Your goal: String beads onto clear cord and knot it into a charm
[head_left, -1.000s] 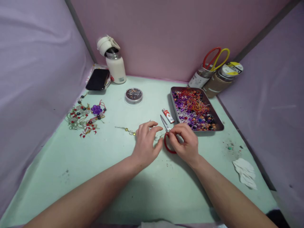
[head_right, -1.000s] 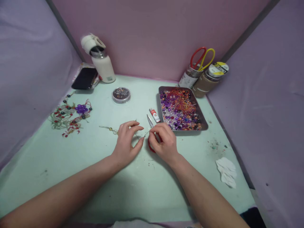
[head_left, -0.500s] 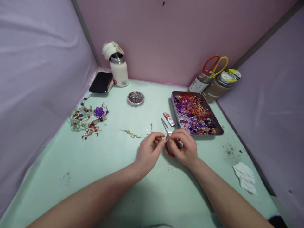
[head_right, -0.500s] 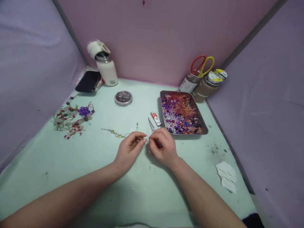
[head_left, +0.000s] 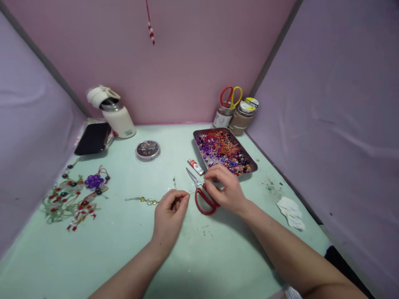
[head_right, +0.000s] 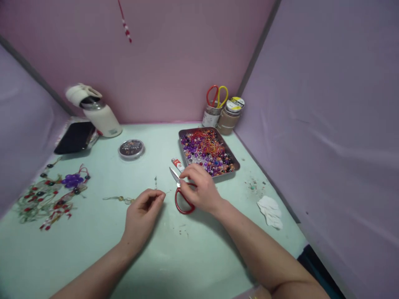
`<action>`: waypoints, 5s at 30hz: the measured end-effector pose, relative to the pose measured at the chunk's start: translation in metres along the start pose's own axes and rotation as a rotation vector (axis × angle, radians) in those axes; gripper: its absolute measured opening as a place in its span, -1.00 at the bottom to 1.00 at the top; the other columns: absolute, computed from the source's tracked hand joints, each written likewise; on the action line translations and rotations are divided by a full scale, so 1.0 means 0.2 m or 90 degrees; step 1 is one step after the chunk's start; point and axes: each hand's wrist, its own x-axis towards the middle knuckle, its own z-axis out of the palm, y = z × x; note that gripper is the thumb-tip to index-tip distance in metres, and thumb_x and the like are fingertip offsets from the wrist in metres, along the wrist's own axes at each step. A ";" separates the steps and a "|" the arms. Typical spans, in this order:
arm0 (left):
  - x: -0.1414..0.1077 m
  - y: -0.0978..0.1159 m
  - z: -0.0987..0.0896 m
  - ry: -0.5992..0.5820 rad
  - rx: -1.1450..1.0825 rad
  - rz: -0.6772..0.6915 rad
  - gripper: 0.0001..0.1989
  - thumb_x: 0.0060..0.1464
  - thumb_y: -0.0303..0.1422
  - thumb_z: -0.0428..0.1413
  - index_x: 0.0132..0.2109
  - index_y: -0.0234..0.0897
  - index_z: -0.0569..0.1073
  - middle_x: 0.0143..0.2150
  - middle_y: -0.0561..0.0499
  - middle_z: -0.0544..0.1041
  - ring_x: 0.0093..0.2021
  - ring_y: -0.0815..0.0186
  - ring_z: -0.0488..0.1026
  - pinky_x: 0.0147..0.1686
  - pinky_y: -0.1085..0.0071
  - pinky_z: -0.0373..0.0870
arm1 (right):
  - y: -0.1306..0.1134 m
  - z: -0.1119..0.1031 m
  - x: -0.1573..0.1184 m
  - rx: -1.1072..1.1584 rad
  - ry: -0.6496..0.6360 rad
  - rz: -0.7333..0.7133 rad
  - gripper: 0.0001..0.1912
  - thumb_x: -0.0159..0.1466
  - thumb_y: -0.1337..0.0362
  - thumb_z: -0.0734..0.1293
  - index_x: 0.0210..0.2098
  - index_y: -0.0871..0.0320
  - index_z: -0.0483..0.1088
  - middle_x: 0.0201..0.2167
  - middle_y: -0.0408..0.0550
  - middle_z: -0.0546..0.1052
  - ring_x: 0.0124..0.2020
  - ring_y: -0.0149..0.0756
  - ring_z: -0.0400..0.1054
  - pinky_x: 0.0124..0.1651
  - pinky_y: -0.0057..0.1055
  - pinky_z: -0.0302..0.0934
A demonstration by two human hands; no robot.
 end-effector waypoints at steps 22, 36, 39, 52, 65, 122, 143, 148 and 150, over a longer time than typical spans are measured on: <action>0.00 -0.04 -0.03 0.004 0.114 0.053 -0.86 0.12 -0.27 0.13 -0.32 -0.24 0.48 -0.37 0.04 0.47 -0.36 0.36 0.36 -0.39 0.48 0.29 | 0.43 -0.08 0.41 -0.299 -0.395 0.145 -0.80 0.24 0.44 0.26 -0.31 0.14 0.52 -0.26 -0.02 0.52 -0.20 -0.27 0.33 -0.19 -0.34 -0.13; -0.01 -0.04 -0.02 -0.004 0.140 0.077 -0.87 0.11 -0.28 0.12 -0.33 -0.24 0.49 -0.39 0.04 0.49 -0.40 0.36 0.37 -0.41 0.47 0.29 | 0.41 -0.03 0.38 -0.363 -0.445 0.120 -0.77 0.22 0.46 0.20 -0.38 0.17 0.49 -0.27 0.02 0.50 -0.19 -0.22 0.31 -0.25 -0.30 -0.21; 0.00 -0.02 -0.02 -0.006 0.143 0.077 -0.85 0.10 -0.27 0.12 -0.34 -0.24 0.49 -0.42 0.05 0.48 -0.44 0.37 0.35 -0.43 0.47 0.29 | 0.41 -0.03 0.39 -0.384 -0.448 0.130 -0.78 0.24 0.44 0.20 -0.36 0.18 0.48 -0.24 0.04 0.50 -0.17 -0.19 0.32 -0.25 -0.30 -0.20; 0.00 -0.02 -0.02 -0.012 0.161 0.078 -0.85 0.10 -0.28 0.12 -0.35 -0.24 0.49 -0.42 0.04 0.49 -0.43 0.36 0.37 -0.43 0.47 0.30 | 0.48 -0.05 0.37 -0.401 -0.435 0.125 -0.85 0.21 0.39 0.25 -0.33 0.16 0.47 -0.25 0.03 0.49 -0.22 -0.21 0.32 -0.28 -0.33 -0.13; 0.00 -0.02 -0.02 -0.010 0.158 0.085 -0.85 0.11 -0.28 0.12 -0.35 -0.24 0.50 -0.43 0.05 0.47 -0.46 0.38 0.33 -0.44 0.48 0.28 | 0.46 -0.09 0.40 -0.364 -0.414 0.085 -0.81 0.24 0.43 0.25 -0.32 0.14 0.51 -0.26 -0.01 0.51 -0.20 -0.26 0.34 -0.27 -0.37 -0.06; -0.01 -0.02 0.01 0.088 0.109 0.175 -0.96 0.12 -0.42 0.13 -0.30 -0.18 0.46 -0.14 -0.02 0.45 -0.05 0.23 0.35 0.00 0.21 0.28 | -0.02 0.15 -0.11 0.520 -0.119 0.559 -0.82 0.06 0.19 0.50 -0.36 0.09 0.53 -0.44 -0.10 0.58 -0.45 -0.42 0.40 -0.31 -0.42 0.31; -0.01 -0.01 0.01 0.073 0.128 0.151 -0.96 0.10 -0.41 0.14 -0.32 -0.18 0.48 -0.13 -0.02 0.45 -0.04 0.21 0.34 0.01 0.19 0.28 | -0.03 0.15 -0.10 0.510 -0.119 0.561 -0.81 0.04 0.20 0.51 -0.38 0.10 0.50 -0.45 -0.12 0.56 -0.46 -0.42 0.39 -0.31 -0.41 0.30; -0.01 -0.02 0.01 0.066 0.128 0.156 -0.95 0.10 -0.41 0.14 -0.31 -0.18 0.48 -0.13 -0.02 0.45 -0.03 0.21 0.34 0.02 0.18 0.27 | -0.01 0.15 -0.11 0.507 -0.123 0.552 -0.82 0.05 0.21 0.51 -0.37 0.10 0.50 -0.46 -0.13 0.55 -0.46 -0.42 0.39 -0.32 -0.41 0.29; -0.01 -0.02 0.01 0.061 0.129 0.156 -0.95 0.10 -0.42 0.14 -0.31 -0.18 0.48 -0.13 -0.02 0.45 -0.03 0.21 0.34 0.02 0.17 0.28 | -0.02 0.15 -0.11 0.500 -0.120 0.549 -0.81 0.04 0.20 0.51 -0.38 0.10 0.50 -0.46 -0.12 0.55 -0.46 -0.40 0.39 -0.32 -0.40 0.30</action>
